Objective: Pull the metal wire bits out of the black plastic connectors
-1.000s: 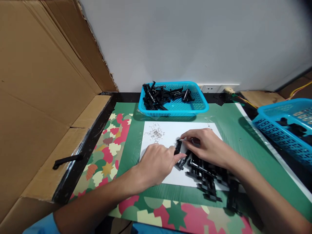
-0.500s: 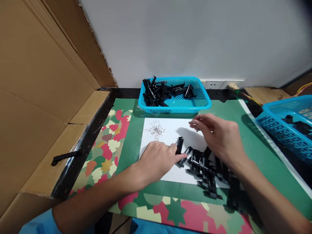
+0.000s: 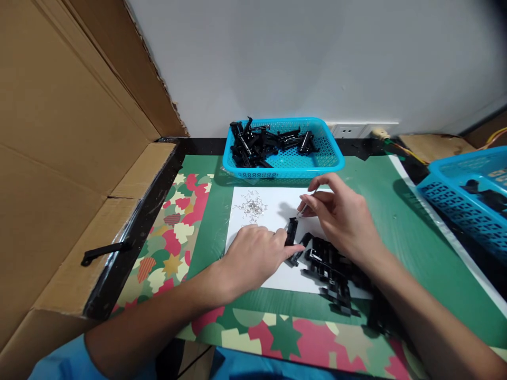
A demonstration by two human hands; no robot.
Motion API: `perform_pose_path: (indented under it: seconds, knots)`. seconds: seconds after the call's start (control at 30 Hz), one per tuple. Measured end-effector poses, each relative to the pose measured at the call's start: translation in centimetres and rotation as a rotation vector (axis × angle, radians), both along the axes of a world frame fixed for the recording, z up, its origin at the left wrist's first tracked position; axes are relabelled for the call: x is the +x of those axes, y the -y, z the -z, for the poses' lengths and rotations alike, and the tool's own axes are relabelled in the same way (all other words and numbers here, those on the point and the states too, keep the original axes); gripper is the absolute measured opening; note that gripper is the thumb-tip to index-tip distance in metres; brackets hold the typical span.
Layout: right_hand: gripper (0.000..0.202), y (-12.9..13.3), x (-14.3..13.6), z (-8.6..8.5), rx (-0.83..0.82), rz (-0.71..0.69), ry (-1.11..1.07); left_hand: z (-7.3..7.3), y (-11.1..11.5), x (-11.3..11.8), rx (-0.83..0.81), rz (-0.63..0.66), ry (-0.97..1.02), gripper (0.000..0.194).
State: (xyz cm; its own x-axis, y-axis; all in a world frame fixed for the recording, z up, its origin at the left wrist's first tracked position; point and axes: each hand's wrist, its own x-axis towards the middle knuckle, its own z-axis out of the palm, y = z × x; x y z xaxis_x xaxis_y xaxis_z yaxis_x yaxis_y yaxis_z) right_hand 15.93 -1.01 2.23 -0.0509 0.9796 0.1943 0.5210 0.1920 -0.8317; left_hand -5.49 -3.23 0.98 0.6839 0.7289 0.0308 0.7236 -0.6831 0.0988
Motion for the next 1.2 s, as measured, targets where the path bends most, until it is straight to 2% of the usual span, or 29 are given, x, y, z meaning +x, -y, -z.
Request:
perform_pose_path:
  seconds: [0.27,0.6,0.9,1.03,1.2]
  knots:
    - [0.014,0.0,-0.4,0.1,0.014,-0.034,0.135,-0.1,0.1,0.0,-0.015,0.000,-0.009,0.064]
    - [0.013,0.0,-0.4,0.4,0.014,-0.037,0.146,-0.5,-0.1,-0.3,-0.018,0.035,-0.034,0.064]
    - [0.006,0.8,-1.8,0.3,0.080,0.023,0.235,-0.5,-0.2,-0.3,-0.050,0.022,-0.004,0.064]
    - [0.006,0.7,-1.5,-0.4,0.085,0.023,0.177,-0.6,0.0,-0.1,-0.050,0.008,-0.012,0.060]
    - [0.021,-0.2,0.3,-2.5,0.174,0.121,-0.015,-1.2,0.4,0.2,-0.038,0.014,0.089,0.048]
